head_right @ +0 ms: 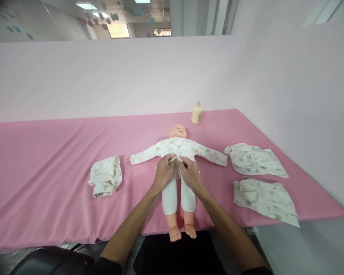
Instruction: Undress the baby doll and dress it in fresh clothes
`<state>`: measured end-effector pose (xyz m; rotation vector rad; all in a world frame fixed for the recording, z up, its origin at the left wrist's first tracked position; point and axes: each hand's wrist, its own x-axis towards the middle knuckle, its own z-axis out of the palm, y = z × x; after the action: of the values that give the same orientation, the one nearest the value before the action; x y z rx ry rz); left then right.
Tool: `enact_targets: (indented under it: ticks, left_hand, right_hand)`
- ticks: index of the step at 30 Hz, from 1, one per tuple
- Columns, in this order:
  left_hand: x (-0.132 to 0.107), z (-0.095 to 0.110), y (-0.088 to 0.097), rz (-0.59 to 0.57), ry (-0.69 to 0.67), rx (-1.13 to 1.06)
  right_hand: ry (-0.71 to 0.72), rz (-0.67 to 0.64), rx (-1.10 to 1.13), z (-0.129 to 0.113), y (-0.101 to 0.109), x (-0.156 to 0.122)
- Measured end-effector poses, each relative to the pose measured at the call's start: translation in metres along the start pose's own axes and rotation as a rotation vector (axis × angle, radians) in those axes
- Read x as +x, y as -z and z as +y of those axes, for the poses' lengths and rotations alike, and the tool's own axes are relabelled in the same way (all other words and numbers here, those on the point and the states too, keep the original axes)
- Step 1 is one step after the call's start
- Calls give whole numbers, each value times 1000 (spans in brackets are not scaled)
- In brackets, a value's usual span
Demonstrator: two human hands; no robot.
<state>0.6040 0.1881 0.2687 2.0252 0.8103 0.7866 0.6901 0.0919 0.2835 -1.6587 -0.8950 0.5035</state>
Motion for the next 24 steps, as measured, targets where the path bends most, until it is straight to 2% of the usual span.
enact_targets:
  ticks: [5, 10, 13, 16, 19, 24]
  left_hand:
    - [11, 2, 19, -227, 79, -65]
    - [15, 5, 32, -315, 69, 85]
    - [16, 9, 35, -283, 74, 233]
    - [17, 12, 33, -217, 89, 272]
    - [16, 15, 29, -141, 120, 176]
    - [9, 14, 24, -21, 185, -140]
  right_hand:
    - [-24, -14, 9, 3, 1, 0]
    - [-33, -2, 14, 6, 3, 0]
    - [-30, -9, 25, 4, 4, -1]
    - [-22, -11, 28, 1, 5, -1]
    - [-14, -4, 32, 0, 5, -2]
    - [-12, 7, 50, 1, 4, -4]
